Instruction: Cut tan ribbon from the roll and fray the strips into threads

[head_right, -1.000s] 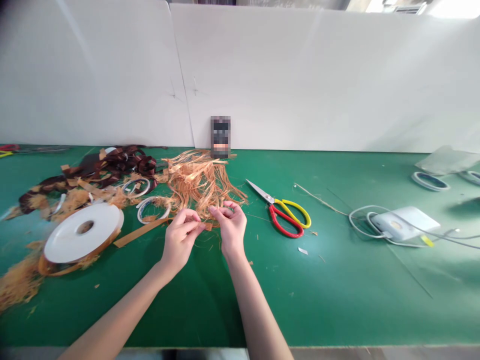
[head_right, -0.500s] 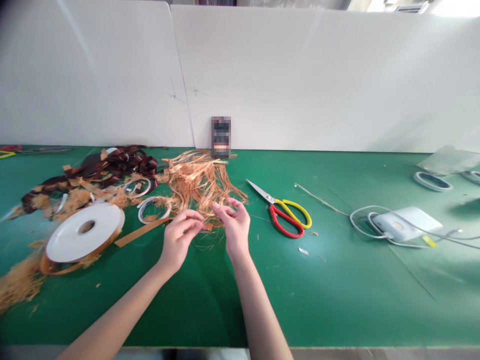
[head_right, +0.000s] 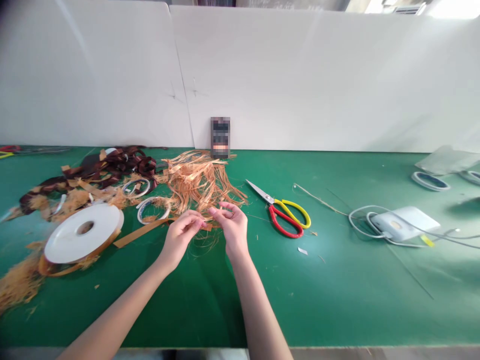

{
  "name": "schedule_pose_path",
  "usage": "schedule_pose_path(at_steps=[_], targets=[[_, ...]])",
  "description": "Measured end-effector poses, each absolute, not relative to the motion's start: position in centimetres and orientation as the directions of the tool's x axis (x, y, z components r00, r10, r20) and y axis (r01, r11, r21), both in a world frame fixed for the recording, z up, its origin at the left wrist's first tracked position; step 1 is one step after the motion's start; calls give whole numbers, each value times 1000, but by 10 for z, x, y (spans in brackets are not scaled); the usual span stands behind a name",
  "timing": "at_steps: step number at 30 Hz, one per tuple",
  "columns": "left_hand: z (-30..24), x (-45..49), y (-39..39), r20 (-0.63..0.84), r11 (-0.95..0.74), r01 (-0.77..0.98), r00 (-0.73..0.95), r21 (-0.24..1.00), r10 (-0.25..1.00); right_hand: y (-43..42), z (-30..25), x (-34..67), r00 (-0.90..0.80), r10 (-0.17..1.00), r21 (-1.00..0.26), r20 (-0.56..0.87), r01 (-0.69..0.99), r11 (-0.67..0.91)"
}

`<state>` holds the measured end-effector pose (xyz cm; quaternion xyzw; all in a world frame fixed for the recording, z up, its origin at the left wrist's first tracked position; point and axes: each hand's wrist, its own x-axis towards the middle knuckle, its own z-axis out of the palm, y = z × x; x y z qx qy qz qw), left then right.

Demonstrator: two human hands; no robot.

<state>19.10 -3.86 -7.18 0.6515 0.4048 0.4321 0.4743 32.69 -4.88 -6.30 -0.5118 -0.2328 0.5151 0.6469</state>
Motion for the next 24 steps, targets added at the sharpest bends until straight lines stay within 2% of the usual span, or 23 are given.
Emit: schedule_pose_path(at_steps=[5,7,9,14,19,24], targets=[[-68,191,-40,176,-265,226,348,937,921,-46,-68,331,484,860,-936,-158,-351,26],[-68,190,-41,217,-337,279,385,899,897,-46,-71,332,519,846,-946,-126,-321,56],[-69,189,-43,288,-454,338,440,825,851,-45,-72,333,548,834,-967,-65,-241,82],[-67,190,-55,355,-617,543,515,569,780,-42,-68,333,564,802,-972,197,219,85],[-57,191,-65,474,-718,597,546,358,691,-38,-64,331,564,764,-917,315,388,92],[-51,189,-65,493,-715,628,537,308,684,-34,-72,327,562,752,-887,345,458,65]])
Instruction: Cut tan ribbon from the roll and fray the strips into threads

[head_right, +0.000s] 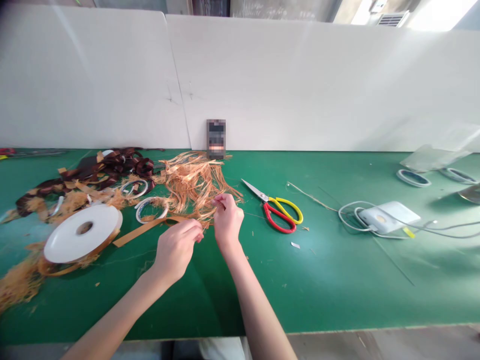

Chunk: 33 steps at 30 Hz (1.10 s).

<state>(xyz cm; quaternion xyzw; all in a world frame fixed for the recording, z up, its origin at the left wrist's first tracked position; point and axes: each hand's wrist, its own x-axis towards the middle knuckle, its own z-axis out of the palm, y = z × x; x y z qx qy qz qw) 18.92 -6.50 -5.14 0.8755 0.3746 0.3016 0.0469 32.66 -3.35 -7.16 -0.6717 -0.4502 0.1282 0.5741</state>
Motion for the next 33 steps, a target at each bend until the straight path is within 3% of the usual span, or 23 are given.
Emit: schedule_pose_path(at_steps=[8,13,17,22,24,26,33], targets=[[-52,188,-66,461,-712,608,550,352,697,-27,-74,342,564,783,-904,264,427,-2],[-58,176,-61,231,-578,654,543,488,808,-23,-81,369,413,904,-899,112,429,-85],[-67,160,-54,65,-463,679,524,570,849,-35,-82,399,401,912,-837,85,526,-153],[-66,146,-52,52,-442,659,522,608,851,-70,-72,448,567,796,-673,214,676,-301],[-64,142,-53,75,-465,647,535,605,841,-80,-73,469,588,772,-391,242,787,-477],[-63,140,-56,90,-487,647,546,587,833,-84,-74,486,554,827,-222,91,821,-526],[-71,135,-64,144,-527,659,544,536,827,-69,-69,510,438,887,-167,-144,873,-458]])
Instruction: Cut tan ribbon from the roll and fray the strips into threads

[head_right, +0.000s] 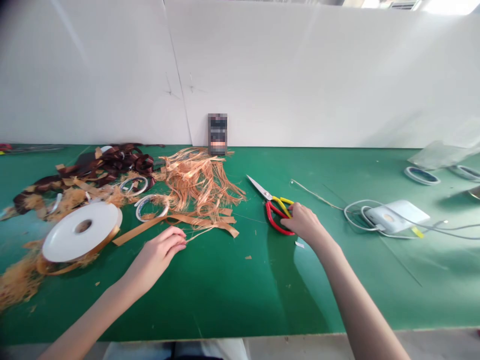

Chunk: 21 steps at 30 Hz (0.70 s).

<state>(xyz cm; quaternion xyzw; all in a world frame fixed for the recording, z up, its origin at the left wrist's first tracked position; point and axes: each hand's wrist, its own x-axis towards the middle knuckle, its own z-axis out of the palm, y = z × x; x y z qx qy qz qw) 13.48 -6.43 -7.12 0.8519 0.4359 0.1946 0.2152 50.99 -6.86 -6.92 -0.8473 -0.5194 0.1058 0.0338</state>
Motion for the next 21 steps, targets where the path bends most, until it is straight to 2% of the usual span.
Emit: schedule_pose_path(at_steps=[3,6,9,12,15,17,21], targets=[[-75,133,-67,172,-556,701,542,447,823,-65,-68,509,438,878,-148,-192,872,-467],[-79,130,-67,261,-609,717,550,338,793,-68,-69,511,471,865,-147,-174,856,-496],[-80,127,-67,321,-635,715,553,290,769,-81,-70,518,482,865,-195,-139,843,-501],[-81,125,-66,349,-644,713,549,279,759,-102,-68,524,448,894,-277,-22,856,-435],[-82,124,-65,368,-657,701,554,278,747,-127,-65,520,343,918,-316,198,909,-271],[-82,125,-64,374,-664,691,557,286,741,-143,-64,508,279,926,-262,253,942,-212],[-81,126,-61,370,-671,678,566,300,737,-164,-64,475,112,961,-66,253,993,-98]])
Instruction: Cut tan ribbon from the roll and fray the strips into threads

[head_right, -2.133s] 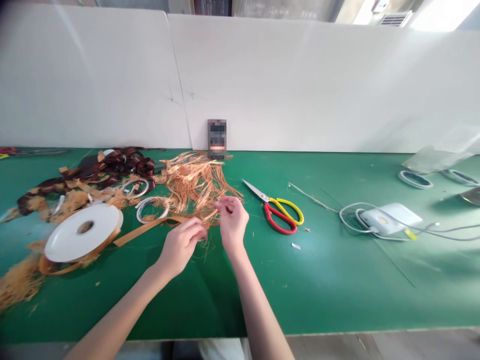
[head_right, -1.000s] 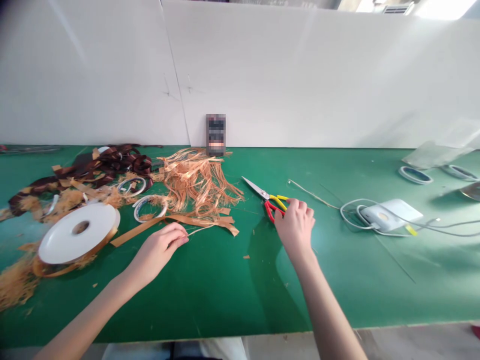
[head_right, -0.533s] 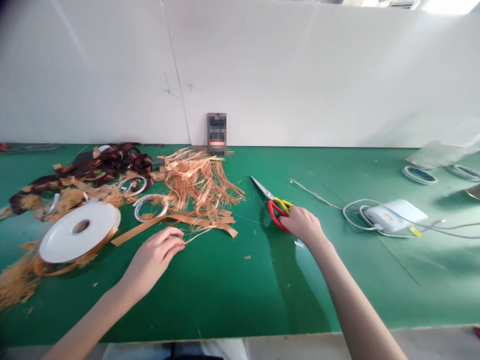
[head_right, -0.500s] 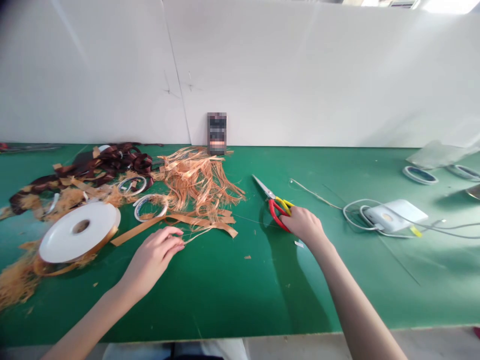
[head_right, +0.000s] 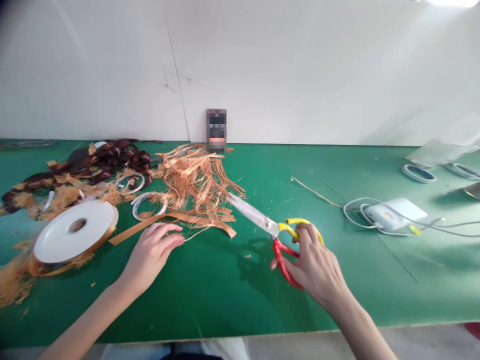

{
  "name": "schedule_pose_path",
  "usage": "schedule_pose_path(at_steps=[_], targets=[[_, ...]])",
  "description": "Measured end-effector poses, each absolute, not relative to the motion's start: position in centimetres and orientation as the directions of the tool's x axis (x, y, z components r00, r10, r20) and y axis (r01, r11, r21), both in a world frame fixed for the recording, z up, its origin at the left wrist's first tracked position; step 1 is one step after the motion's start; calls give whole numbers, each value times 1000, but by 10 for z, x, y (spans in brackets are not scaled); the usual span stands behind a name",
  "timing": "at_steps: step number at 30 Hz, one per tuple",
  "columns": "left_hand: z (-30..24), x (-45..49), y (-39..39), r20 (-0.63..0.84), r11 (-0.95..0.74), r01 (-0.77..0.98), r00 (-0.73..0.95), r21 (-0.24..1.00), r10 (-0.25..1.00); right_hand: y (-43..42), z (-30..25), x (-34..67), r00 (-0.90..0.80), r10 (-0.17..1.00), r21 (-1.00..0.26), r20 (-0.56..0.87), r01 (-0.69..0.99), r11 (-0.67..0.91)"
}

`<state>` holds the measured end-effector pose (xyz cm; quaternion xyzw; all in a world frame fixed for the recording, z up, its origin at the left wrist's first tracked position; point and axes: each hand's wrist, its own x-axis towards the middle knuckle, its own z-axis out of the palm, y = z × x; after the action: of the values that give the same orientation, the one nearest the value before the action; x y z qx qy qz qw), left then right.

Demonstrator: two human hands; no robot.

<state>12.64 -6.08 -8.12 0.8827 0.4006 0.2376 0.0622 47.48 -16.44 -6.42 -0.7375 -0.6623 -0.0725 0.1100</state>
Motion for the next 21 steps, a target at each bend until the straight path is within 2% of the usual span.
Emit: schedule_pose_path(at_steps=[5,8,16,21], targets=[[-74,127,-54,383,-682,670,571,294,726,-169,-52,442,-139,969,38,204,990,135],[-69,127,-52,395,-685,675,570,274,720,-166,-43,430,-207,961,89,184,977,193],[-66,128,-53,408,-698,672,580,248,705,-152,-33,410,-227,954,331,198,931,153],[-64,130,-54,404,-700,673,586,241,703,-147,-34,406,-207,967,400,146,907,134]])
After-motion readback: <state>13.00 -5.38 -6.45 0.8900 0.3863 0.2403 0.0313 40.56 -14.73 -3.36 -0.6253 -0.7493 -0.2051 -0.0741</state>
